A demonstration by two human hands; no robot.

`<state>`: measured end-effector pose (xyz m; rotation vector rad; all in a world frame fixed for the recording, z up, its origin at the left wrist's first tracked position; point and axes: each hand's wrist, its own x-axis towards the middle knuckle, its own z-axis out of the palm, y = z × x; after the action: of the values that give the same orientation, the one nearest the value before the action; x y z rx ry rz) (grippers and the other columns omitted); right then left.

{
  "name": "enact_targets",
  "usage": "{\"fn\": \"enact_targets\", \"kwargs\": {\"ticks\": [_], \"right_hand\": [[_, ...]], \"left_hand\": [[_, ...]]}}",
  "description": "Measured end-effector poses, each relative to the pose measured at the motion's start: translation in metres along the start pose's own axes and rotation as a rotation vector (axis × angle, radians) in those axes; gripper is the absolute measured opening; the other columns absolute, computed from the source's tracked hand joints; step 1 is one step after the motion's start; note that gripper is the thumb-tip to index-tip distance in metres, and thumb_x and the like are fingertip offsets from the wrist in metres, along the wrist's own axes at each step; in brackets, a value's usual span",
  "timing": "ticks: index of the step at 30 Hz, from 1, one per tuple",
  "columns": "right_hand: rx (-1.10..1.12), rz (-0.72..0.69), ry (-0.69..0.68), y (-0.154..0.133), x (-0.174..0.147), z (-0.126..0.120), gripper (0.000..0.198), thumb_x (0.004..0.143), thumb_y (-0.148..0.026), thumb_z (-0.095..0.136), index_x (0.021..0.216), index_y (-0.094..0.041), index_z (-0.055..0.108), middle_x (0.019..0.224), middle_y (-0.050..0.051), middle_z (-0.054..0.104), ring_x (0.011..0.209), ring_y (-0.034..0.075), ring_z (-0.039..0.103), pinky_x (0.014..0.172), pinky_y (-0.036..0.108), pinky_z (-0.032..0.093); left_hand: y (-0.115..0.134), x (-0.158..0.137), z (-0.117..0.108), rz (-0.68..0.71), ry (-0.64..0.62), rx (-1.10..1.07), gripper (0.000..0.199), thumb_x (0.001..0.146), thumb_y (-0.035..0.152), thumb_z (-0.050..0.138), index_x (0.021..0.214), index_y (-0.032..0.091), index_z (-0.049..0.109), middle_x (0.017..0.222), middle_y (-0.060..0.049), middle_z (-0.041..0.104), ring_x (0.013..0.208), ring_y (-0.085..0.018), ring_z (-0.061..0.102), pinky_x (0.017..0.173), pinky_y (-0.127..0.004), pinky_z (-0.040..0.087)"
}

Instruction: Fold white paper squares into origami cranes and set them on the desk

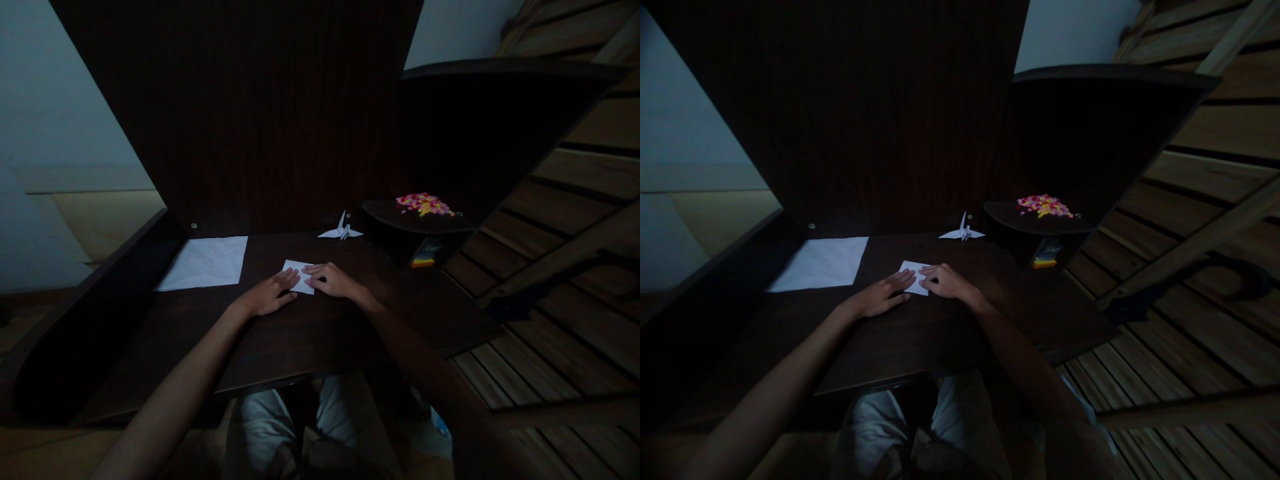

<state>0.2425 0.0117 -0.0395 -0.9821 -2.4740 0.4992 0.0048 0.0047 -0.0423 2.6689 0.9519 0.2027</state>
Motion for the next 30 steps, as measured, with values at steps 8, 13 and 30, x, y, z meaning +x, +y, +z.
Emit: {"fn": "enact_targets", "kwargs": {"ticks": [8,13,30], "right_hand": [[-0.107,0.184,-0.043,0.013,0.001,0.01,0.067,0.08,-0.054,0.057,0.136,-0.02,0.045,0.147,0.011,0.035,0.14,0.031,0.021,0.112,0.052,0.02],[-0.141,0.258,0.066,0.018,0.0,0.01,0.059,0.081,-0.052,0.058,0.131,-0.021,0.052,0.146,0.011,0.036,0.139,0.032,0.023,0.111,0.052,0.024],[-0.186,0.143,0.132,0.013,0.002,0.014,0.029,0.087,-0.022,0.052,0.112,-0.022,0.067,0.133,0.01,0.053,0.132,0.028,0.035,0.104,0.052,0.035]], "left_hand": [[0.007,0.0,0.001,-0.045,0.071,0.119,0.057,0.094,0.053,0.026,0.139,0.02,0.039,0.147,-0.01,0.036,0.136,-0.023,0.032,0.11,-0.043,0.023],[0.009,0.0,-0.006,-0.086,0.231,0.197,0.048,0.095,0.048,0.029,0.119,0.02,0.059,0.118,-0.011,0.062,0.109,-0.027,0.053,0.094,-0.045,0.039],[-0.004,-0.002,-0.001,-0.115,0.064,0.074,0.066,0.087,0.056,0.039,0.139,0.016,0.038,0.148,-0.012,0.034,0.138,-0.026,0.027,0.113,-0.044,0.02]]}}
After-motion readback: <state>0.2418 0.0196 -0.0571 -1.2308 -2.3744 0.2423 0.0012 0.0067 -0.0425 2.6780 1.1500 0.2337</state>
